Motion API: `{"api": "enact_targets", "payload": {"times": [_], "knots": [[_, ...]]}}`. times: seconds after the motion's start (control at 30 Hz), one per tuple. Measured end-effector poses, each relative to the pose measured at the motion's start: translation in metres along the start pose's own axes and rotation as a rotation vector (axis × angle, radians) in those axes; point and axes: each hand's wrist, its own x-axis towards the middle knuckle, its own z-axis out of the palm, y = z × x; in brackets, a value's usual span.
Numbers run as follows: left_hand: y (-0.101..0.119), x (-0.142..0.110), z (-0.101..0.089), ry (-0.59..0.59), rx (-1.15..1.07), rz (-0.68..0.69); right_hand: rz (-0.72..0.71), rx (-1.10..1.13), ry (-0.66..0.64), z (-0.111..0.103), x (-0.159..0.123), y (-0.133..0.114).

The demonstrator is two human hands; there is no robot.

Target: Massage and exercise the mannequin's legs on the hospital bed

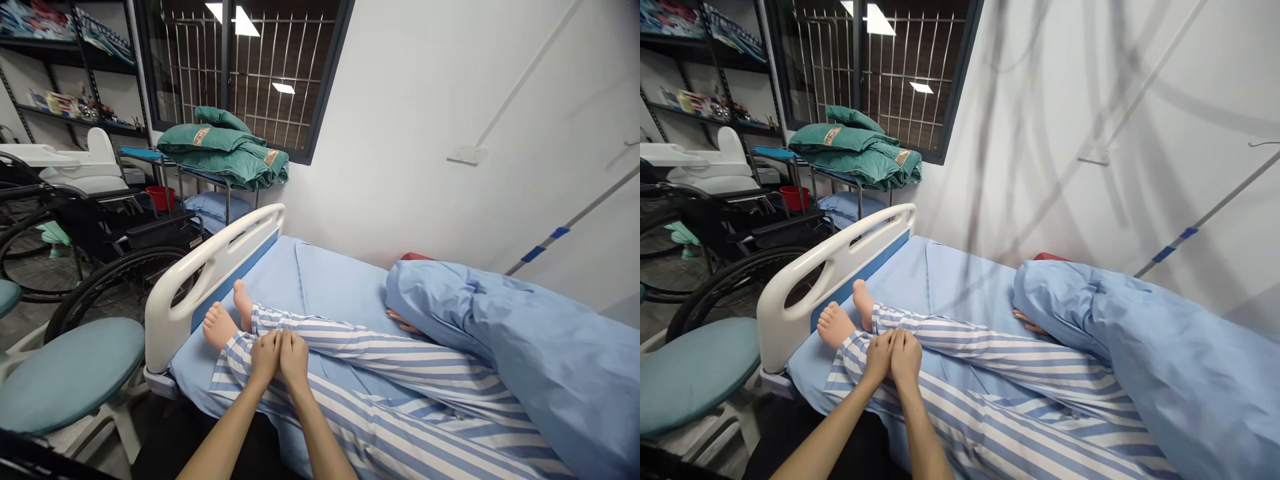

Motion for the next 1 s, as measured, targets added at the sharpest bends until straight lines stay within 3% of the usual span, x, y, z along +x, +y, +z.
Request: {"api": "enact_targets", "payload": {"times": [0.1,0.4,0.53,0.7,1.0], "knots": [[0.001,-0.001,-0.002,-0.054,-0.005,0.036,-0.010,-0.029,-0.021,-0.004,-0.006,-0.004],[0.003,-0.001,-0.005,-0.041,-0.018,0.000,0.023,-0.045,0.016,0.004,-0.016,0.015],[0.017,0.002,-0.011,-0.015,-0.196,-0.039,0.044,0.038,0.055,0.002,-0.014,0.016],[0.040,0.002,-0.014,0.043,-0.451,0.019,0.068,0.184,0.068,-0.001,-0.011,0.023],[0.013,-0.009,0.015,-0.005,-0.163,0.042,0.096,0.214,0.136,0.001,-0.013,0.025]]}}
